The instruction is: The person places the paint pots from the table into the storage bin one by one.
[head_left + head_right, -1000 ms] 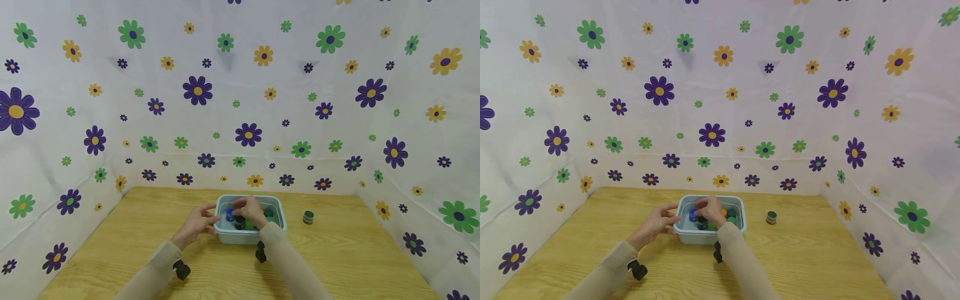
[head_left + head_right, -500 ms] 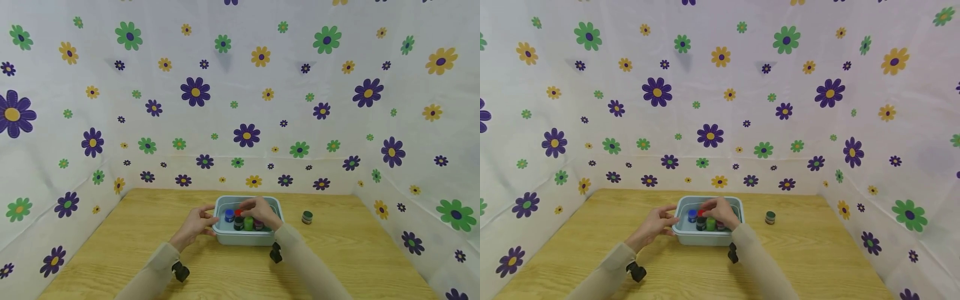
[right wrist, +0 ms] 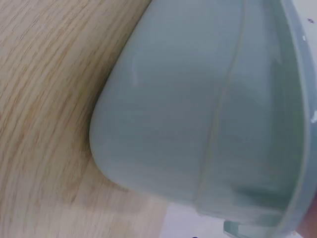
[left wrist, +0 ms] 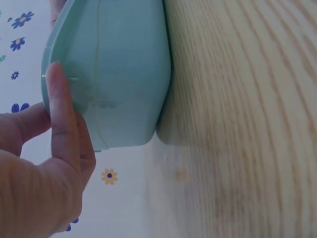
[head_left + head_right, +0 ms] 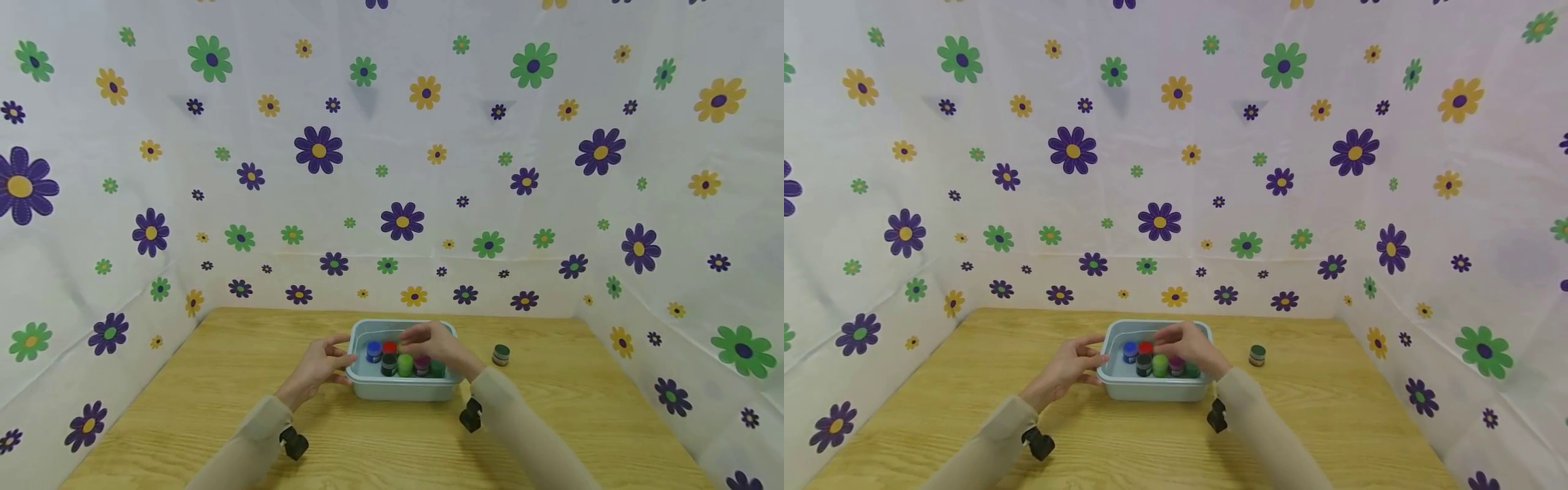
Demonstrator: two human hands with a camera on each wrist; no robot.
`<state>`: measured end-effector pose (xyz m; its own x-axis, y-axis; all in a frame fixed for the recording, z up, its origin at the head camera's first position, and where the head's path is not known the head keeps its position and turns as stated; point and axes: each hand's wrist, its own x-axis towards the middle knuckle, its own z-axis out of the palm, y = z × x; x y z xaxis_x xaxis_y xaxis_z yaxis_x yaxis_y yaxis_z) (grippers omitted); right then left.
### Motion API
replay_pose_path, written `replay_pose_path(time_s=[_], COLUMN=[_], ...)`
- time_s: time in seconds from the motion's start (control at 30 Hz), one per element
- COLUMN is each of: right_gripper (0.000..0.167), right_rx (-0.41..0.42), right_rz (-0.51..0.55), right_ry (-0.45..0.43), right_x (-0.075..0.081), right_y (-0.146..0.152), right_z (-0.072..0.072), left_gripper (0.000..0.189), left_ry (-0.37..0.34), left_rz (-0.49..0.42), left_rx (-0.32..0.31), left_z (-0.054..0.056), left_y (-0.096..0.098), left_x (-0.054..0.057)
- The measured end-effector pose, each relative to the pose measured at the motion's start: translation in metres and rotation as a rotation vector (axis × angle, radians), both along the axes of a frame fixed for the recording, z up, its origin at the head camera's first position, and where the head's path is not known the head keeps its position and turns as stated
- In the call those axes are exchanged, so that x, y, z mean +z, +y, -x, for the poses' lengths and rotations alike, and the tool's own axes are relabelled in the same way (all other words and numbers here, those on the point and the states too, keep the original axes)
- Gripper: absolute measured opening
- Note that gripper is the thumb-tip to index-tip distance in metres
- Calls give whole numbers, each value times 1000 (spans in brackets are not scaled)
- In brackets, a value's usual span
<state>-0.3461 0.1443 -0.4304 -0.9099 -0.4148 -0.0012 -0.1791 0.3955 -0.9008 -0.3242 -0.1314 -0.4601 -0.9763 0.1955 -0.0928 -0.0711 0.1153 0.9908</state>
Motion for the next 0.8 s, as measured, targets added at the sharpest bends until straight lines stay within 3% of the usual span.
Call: replay_pose_path(time_s=[0.23, 0.67, 0.8], right_gripper=[40, 40, 40], right_rx=[28, -90, -175], right_rz=[79, 104, 152], right_ry=[-64, -19, -43], right_x=[8, 13, 8], right_y=[21, 57, 67], right_z=[-3, -9, -11], left_gripper=[58, 56, 55], left_ry=[-2, -16, -5], left_rz=[-7, 1, -4], left_rx=[-6, 19, 20], left_z=[-1, -4, -3], left_y=[1, 3, 3], left_x=[1, 5, 3])
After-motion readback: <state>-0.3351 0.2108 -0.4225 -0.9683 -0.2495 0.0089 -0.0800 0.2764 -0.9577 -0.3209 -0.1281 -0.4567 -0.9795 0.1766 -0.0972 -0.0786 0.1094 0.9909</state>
